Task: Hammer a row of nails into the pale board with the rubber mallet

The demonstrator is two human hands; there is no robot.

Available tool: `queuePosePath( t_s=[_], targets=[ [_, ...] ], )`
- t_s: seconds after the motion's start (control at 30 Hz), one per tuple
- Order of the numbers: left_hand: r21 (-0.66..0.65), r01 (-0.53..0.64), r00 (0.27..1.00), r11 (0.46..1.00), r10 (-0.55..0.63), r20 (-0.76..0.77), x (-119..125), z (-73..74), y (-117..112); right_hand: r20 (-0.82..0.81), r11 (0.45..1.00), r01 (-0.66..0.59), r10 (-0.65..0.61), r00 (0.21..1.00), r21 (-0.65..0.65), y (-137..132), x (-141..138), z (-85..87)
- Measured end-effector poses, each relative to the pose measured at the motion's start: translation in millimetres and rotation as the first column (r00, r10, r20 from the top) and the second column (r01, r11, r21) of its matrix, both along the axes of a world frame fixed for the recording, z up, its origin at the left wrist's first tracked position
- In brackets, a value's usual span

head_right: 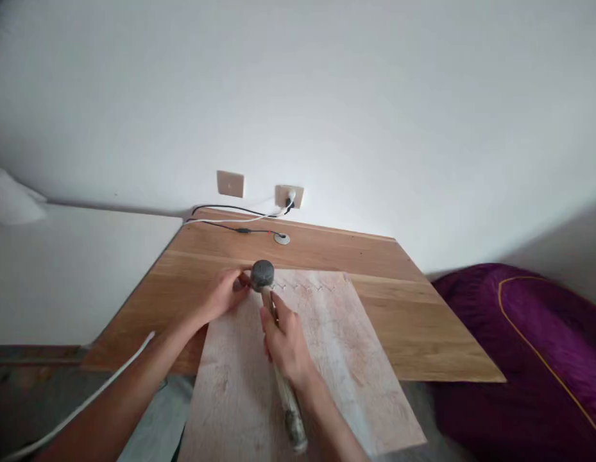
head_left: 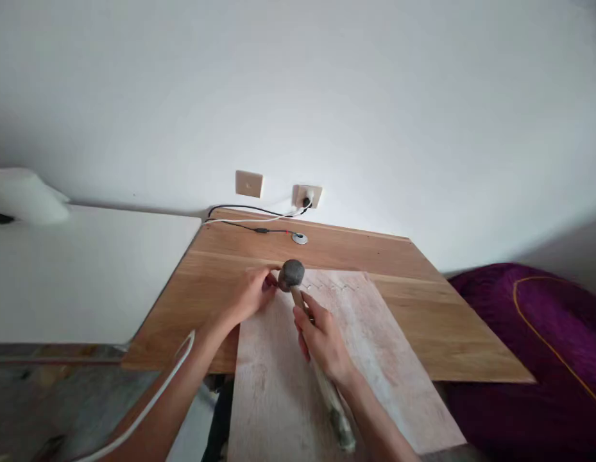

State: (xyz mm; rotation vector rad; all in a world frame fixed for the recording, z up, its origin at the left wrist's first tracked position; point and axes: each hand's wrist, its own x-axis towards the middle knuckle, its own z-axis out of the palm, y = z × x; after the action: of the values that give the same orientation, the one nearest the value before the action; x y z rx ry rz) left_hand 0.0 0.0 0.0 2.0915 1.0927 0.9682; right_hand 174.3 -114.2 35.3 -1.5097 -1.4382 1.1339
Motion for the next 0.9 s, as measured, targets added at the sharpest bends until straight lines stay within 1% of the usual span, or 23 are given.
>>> queuePosePath(
  t_s=[0.13, 0.23, 0.33, 0.4, 0.47, 0.57, 0.73, 0.9],
  targets=[
    [0.036, 0.013, 1.0, 0.999, -0.012, -0.026, -2.4, -1.2, -0.9, 0.028, 1.0, -0.015, 0.016, 0.999, -0.007, -2.7, -1.1, 0.5],
    [0.04, 0.025, 0.999, 0.999, -0.024, -0.031, -3.7, -2.3, -1.3, 0.016, 1.0, 0.002, -0.001, 1.0, -0.003, -3.8, -2.3, -0.8],
    [0.061, 0.01, 0.999, 0.998, -0.008, -0.032, -4.1, -3.1, -1.7, 0.017, 1.0, 0.017, -0.017, 1.0, 0.009, -4.0, -3.1, -1.1],
    [0.075, 0.003, 1.0, 0.997, -0.002, -0.022, -3.9, -3.1, -1.7, 0.034, 1.0, 0.001, -0.001, 0.999, 0.004, -4.0, -3.2, 0.2],
    [0.058, 0.014, 1.0, 0.998, -0.014, -0.006, -3.5, -2.6, -1.4, 0.036, 1.0, -0.01, 0.011, 0.999, -0.009, -4.0, -3.4, 2.2],
    [0.024, 0.029, 1.0, 0.999, -0.029, 0.012, -3.1, -1.7, -0.6, 0.025, 1.0, 0.009, -0.009, 1.0, -0.003, -4.6, -4.2, 4.0],
    [0.023, 0.018, 1.0, 1.0, -0.018, 0.005, -2.7, -1.4, -0.2, 0.05, 1.0, 0.002, -0.001, 0.999, -0.017, -6.1, -5.3, 2.9],
    [0.014, 0.006, 1.0, 1.0, -0.006, -0.009, -2.2, -0.9, -0.5, 0.042, 1.0, 0.023, -0.023, 0.999, -0.007, -6.8, -4.4, 0.6]
  ],
)
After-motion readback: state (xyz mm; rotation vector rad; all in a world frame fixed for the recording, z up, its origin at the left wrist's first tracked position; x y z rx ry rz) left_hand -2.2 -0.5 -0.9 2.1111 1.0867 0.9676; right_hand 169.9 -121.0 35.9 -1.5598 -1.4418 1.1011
